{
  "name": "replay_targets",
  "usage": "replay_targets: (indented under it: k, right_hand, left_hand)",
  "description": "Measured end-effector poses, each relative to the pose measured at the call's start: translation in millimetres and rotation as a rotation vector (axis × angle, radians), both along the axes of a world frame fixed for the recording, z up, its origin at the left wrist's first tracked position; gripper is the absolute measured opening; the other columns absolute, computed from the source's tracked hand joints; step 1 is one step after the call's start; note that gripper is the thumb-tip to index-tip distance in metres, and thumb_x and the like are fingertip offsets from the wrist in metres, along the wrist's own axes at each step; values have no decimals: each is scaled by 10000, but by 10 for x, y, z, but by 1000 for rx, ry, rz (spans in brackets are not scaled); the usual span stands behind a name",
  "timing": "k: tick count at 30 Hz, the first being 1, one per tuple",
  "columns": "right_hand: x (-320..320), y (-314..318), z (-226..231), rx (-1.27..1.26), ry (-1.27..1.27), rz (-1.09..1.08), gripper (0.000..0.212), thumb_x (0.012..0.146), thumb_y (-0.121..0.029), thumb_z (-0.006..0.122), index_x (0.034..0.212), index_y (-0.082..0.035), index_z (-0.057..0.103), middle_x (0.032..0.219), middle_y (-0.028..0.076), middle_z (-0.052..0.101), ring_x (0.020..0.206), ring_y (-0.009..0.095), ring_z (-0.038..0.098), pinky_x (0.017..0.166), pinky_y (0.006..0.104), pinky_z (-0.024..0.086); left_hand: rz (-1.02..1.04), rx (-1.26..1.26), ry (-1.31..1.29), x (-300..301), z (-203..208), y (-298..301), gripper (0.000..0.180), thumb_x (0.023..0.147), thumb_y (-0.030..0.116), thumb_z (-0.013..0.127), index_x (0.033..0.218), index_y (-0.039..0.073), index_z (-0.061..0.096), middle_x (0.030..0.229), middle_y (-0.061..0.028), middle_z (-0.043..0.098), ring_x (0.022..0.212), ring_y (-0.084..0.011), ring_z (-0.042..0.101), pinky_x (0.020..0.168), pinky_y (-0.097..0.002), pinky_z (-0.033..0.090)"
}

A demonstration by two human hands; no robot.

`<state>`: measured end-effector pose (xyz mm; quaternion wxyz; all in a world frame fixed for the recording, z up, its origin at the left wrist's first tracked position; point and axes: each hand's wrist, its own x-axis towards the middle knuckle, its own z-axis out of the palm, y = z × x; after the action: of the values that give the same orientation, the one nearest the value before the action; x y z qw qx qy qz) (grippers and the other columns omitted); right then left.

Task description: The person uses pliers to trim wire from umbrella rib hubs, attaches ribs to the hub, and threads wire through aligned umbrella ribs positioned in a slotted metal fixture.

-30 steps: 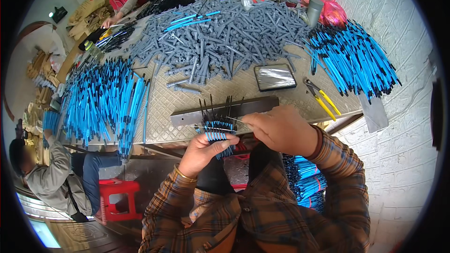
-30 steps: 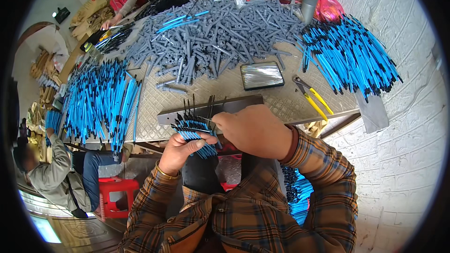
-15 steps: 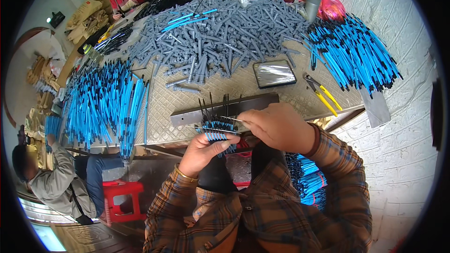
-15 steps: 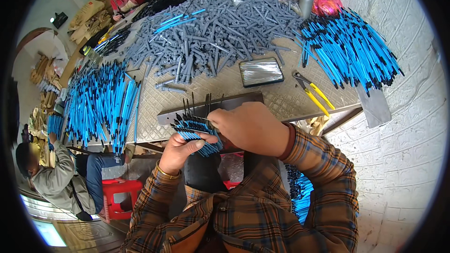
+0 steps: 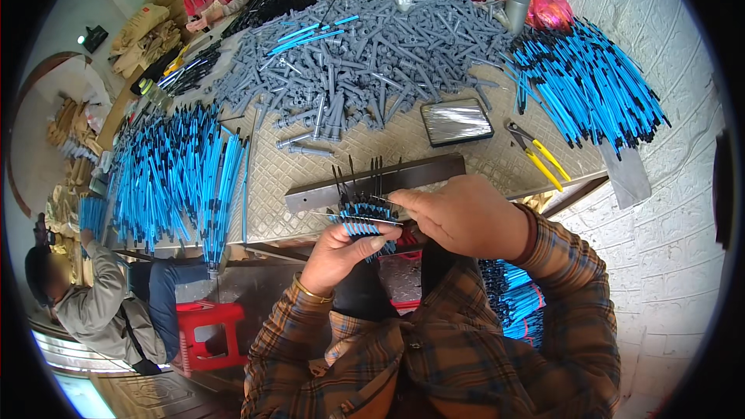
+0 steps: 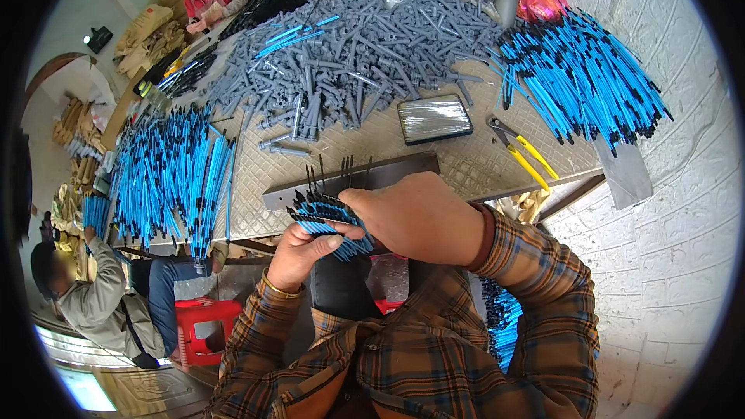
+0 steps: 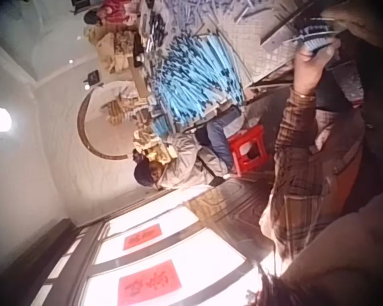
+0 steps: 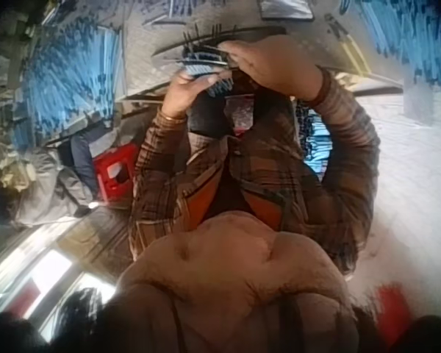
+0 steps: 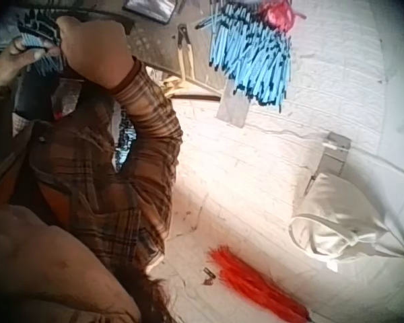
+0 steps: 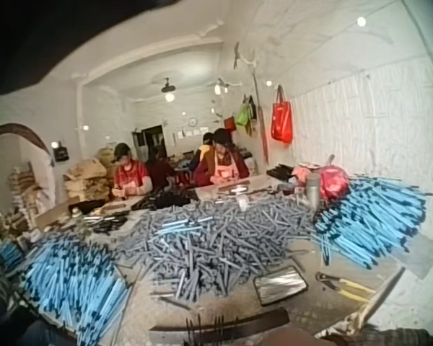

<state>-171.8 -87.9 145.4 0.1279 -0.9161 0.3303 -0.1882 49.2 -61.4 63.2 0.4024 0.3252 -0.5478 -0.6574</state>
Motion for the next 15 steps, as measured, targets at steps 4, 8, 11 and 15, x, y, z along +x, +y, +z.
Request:
replay_targets:
  k: [4,8,11,15]
  right_hand:
    - [28,0,-97,-9,-83,-33,314,794,-151,549,1104,-105,577,598,134,567,531,335,554,483,421,430]
    - [45,7,-237,70,-309,-35,318,787,-144,552,1102,-111,582,585,129,556,511,328,545,471,433,420]
    - [46,16,-126,-47,-129,8,260,799,-167,549,1041,-74,543,555,100,534,484,283,557,411,385,393]
    - [-3,52,-128,-248,30,5,293,810,-190,549,1083,-84,534,550,96,524,494,294,557,417,381,399]
  left_hand:
    - [5,-2,2,-6,5,12,204,857,58,574,1052,13,618,1011,-55,636,953,-138,576,849,-270,442]
    - [8,1,13,-17,7,0,202,858,63,577,1050,17,621,1008,-43,637,944,-125,570,838,-261,440]
    - [1,-38,-19,-3,11,-1,199,860,66,577,1048,21,624,1008,-34,637,937,-113,565,830,-256,438]
    - [-17,-83,-65,10,-27,2,191,863,66,575,1041,26,629,1012,-25,636,933,-102,559,824,-250,435]
